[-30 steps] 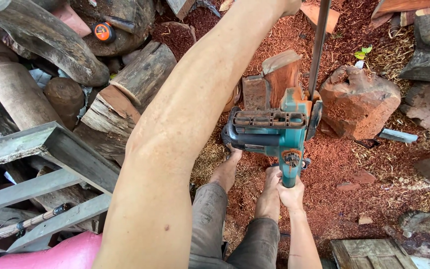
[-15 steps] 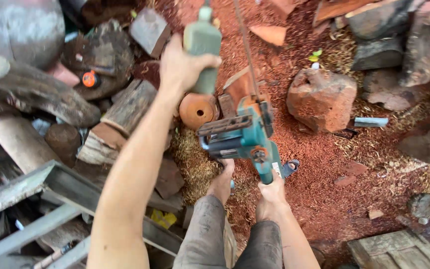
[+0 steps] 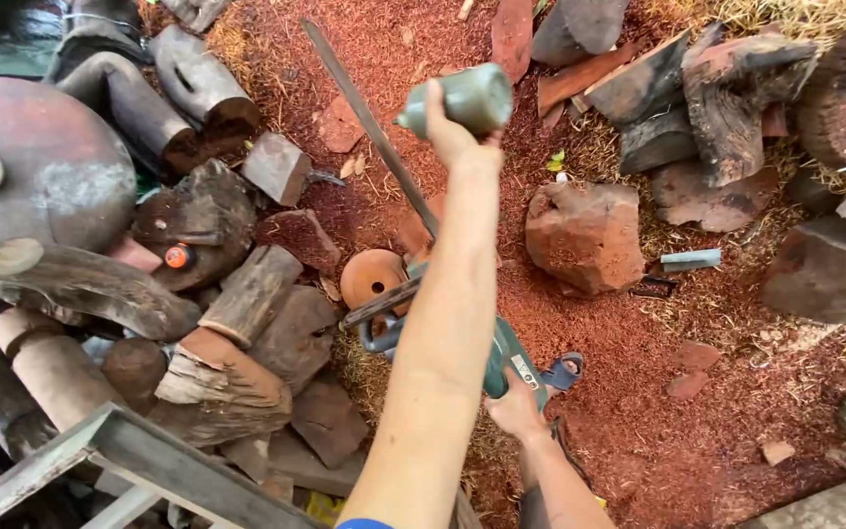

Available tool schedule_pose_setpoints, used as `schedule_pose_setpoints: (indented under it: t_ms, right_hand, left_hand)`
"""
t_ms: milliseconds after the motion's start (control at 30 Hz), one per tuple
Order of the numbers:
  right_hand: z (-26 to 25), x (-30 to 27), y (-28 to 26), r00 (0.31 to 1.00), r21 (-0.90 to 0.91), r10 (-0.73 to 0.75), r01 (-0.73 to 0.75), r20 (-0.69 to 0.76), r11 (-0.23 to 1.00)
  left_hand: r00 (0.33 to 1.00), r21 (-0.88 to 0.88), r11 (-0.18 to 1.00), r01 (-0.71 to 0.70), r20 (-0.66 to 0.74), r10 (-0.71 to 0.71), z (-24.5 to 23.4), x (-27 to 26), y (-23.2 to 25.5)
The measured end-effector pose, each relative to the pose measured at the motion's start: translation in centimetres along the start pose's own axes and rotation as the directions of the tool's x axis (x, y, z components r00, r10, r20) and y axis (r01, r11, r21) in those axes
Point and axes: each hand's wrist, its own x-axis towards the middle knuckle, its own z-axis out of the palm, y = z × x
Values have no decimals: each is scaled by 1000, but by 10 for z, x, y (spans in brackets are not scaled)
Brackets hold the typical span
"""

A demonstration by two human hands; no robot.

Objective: Cutting and shaping pieces of wood using an electric chainsaw.

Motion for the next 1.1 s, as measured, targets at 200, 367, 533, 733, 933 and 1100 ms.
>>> schedule_pose_setpoints:
  t_ms: [200,367,533,733,933,1100]
  right_hand:
    - [-4,-4,-12,997,-59,71,-69,37,996]
    - [1,-8,-16,1000,-17,4,-4,-7,1000]
    - [7,-2,-3,998,6,-17,18,-54,1000]
    - [8,-5,-8,996,17,-21,22,-85,1000]
    - [8,-8,-9,996,-2,7,-7,-93,1000]
    - [5,-11,-12,996,-9,8,-9,-93,1000]
  left_hand:
    - [998,25,998,-49,-47,51,-34,45,23]
    - [996,-16,997,-79,-34,79,-43,40,13]
    - [993,-45,992,-121,6,122,-56,62,6]
    - [988,-95,983,-154,16,157,-59,57,5]
    - [989,-130,983,-132,45,139,-53,46,7]
    - [996,-115,990,-81,-31,78,-40,24,14]
